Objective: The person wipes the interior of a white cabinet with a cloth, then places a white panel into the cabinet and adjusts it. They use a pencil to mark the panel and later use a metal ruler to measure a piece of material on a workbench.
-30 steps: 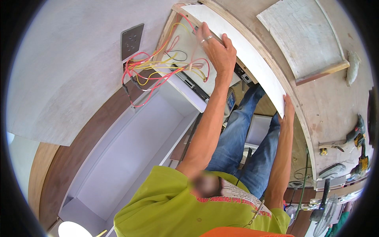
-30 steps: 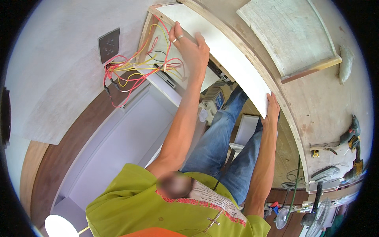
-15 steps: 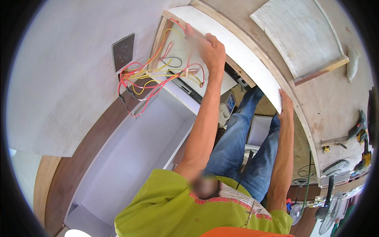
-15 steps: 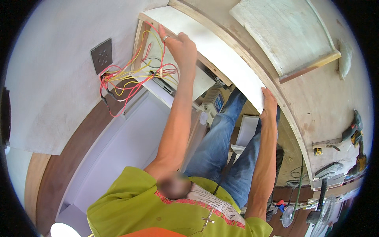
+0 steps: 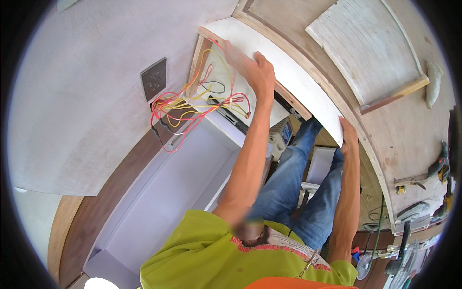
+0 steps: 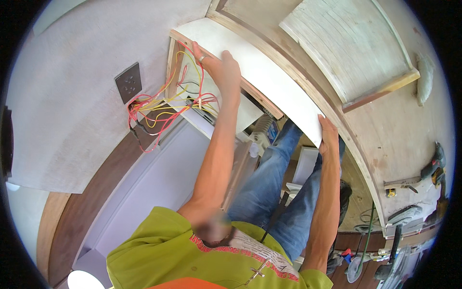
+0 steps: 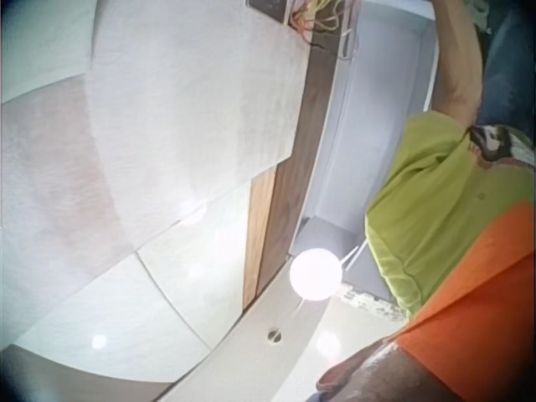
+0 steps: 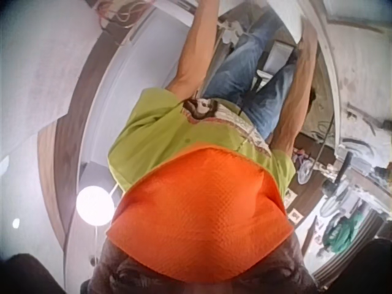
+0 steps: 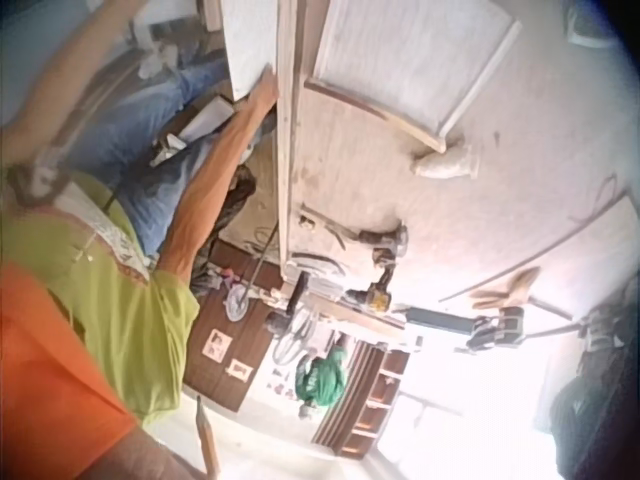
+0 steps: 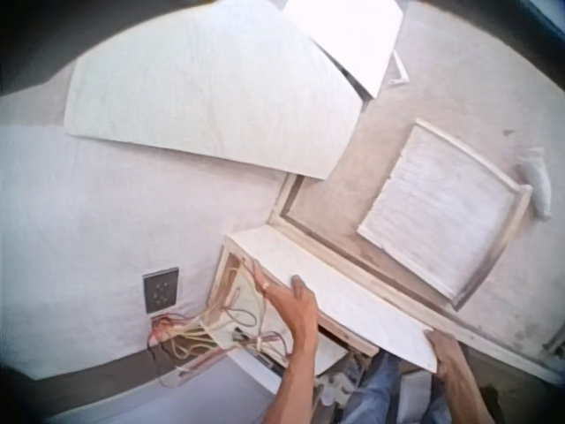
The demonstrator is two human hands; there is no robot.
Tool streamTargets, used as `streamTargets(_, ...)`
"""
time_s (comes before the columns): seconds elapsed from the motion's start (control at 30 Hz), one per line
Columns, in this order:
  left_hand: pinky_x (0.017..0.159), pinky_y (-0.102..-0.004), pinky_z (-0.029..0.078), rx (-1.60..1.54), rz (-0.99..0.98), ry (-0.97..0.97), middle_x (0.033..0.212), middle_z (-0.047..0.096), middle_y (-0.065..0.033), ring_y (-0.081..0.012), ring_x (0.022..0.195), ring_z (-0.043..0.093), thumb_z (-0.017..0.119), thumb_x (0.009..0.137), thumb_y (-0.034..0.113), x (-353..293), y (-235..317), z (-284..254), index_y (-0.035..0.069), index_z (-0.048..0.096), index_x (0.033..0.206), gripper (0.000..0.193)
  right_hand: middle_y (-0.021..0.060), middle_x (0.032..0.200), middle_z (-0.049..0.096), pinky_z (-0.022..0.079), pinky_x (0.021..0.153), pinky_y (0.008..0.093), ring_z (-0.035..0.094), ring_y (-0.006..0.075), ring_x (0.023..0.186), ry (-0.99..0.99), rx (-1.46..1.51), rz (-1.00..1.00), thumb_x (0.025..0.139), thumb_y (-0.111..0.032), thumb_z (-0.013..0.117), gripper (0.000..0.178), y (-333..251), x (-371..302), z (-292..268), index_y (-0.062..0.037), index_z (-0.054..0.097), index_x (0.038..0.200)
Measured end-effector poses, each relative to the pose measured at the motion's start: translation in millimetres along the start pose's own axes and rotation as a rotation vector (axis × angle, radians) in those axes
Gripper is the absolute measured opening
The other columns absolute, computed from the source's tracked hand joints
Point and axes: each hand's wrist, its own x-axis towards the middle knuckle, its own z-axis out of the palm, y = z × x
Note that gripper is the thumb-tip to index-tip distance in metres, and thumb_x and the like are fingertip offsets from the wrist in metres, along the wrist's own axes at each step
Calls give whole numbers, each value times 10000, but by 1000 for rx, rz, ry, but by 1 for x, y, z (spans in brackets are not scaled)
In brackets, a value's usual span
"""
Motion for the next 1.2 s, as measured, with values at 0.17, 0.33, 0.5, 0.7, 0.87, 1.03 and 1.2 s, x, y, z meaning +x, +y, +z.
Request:
streamTargets(0.17, 1234, -441, 214, -78, -249, -56, 1585, 210, -336, -426, 1488, 262, 540, 924, 23, -4, 32, -10, -105, 92, 1557, 785, 116, 1154, 726, 567, 805, 277, 703, 152, 953, -49, 30, 4, 992, -241, 696, 449, 0, -6, -7, 67, 622, 1311)
streamTargets(0.33, 1249, -411, 191, -165, -371, -108, 1651, 122, -303, -380, 1534, 226, 522, 913, -17, -1, 34, -14, -55, 12, 1603, 859, 126, 1187, 715, 575, 807, 269, 707, 154, 966, -1, 44, -2, 997, -226, 689, 511, 2, -21, -5, 80, 563, 1386)
streamTargets(0.5, 1272, -415, 135, -75, -108, -39, 1683, 28, -295, -380, 1570, 129, 486, 929, -6, 9, 3, -8, -74, -22, 1604, 848, 159, 1192, 708, 603, 746, 270, 721, 163, 941, 28, -1, -12, 1002, -200, 676, 514, -4, -19, 4, 104, 542, 1395)
streamTargets(0.7, 1279, -404, 32, 0, -176, -83, 1675, -10, -329, -396, 1583, 18, 430, 927, -12, 9, 20, -6, -137, -66, 1575, 826, 149, 1105, 730, 603, 722, 262, 731, 169, 871, 34, -2, -20, 996, -212, 688, 486, -5, -20, 9, 102, 574, 1349)
streamTargets(0.87, 999, -509, 272, 89, -77, -26, 1229, 349, -358, -440, 1171, 380, 492, 963, 38, 10, 14, -4, -186, 298, 1135, 342, 135, 1066, 735, 593, 711, 273, 726, 167, 842, 3, 2, -28, 996, -228, 684, 467, -7, -15, 10, 103, 592, 1312)
streamTargets(1.03, 1023, -518, 277, 25, -132, -45, 1210, 369, -357, -438, 1171, 403, 489, 963, 32, 6, 12, -6, -174, 316, 1136, 319, 129, 1052, 736, 578, 720, 283, 715, 159, 835, 73, -2, -43, 992, -239, 679, 436, 14, -11, 3, 97, 629, 1265)
streamTargets(1.2, 1285, -434, 90, 90, -16, -17, 1654, 71, -356, -422, 1569, 104, 438, 910, -26, 10, 3, 0, -140, 4, 1573, 801, 117, 1035, 734, 556, 707, 294, 700, 161, 840, 24, -66, -42, 983, -229, 683, 391, -7, -2, 6, 83, 673, 1219)
